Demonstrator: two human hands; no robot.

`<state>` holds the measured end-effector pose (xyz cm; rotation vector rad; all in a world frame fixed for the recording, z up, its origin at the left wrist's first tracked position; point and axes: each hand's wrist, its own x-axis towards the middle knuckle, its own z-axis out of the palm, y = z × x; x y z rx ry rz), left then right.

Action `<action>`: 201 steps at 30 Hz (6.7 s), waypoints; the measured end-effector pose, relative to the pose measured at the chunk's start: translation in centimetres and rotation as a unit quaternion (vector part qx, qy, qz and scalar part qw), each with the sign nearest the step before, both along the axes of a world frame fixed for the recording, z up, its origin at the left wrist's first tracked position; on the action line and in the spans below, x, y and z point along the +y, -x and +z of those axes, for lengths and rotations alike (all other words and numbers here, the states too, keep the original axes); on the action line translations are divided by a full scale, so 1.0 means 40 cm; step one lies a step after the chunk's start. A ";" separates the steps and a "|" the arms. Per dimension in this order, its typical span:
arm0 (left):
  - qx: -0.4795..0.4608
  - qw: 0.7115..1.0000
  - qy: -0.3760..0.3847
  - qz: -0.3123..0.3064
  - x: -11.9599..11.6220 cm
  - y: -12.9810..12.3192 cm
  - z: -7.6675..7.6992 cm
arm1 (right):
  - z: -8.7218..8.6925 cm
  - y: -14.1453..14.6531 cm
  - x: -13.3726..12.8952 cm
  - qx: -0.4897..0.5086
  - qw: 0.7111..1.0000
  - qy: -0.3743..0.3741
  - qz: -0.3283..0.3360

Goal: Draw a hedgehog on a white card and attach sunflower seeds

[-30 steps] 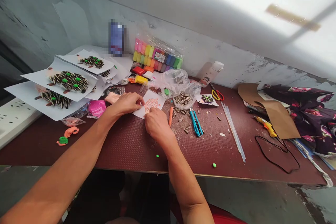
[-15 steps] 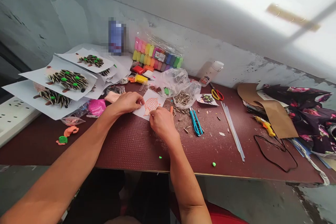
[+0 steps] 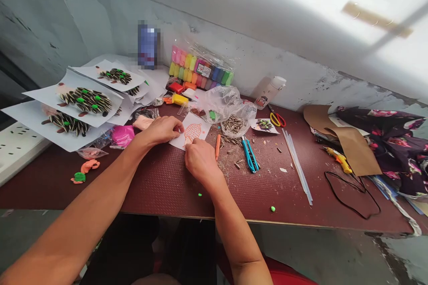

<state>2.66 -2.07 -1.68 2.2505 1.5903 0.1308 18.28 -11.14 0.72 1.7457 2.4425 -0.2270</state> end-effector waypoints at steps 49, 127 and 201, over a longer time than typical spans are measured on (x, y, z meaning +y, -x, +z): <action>0.016 0.998 0.035 -0.057 -0.005 0.012 0.022 | 0.006 -0.004 -0.008 0.011 1.000 -0.001 -0.026; 0.025 0.997 0.033 -0.071 -0.011 0.008 0.023 | -0.026 0.001 0.017 -0.022 0.999 -0.012 -0.047; 0.029 0.996 0.034 -0.075 -0.013 0.009 0.025 | -0.058 -0.040 -0.012 -0.049 0.996 -0.078 -0.001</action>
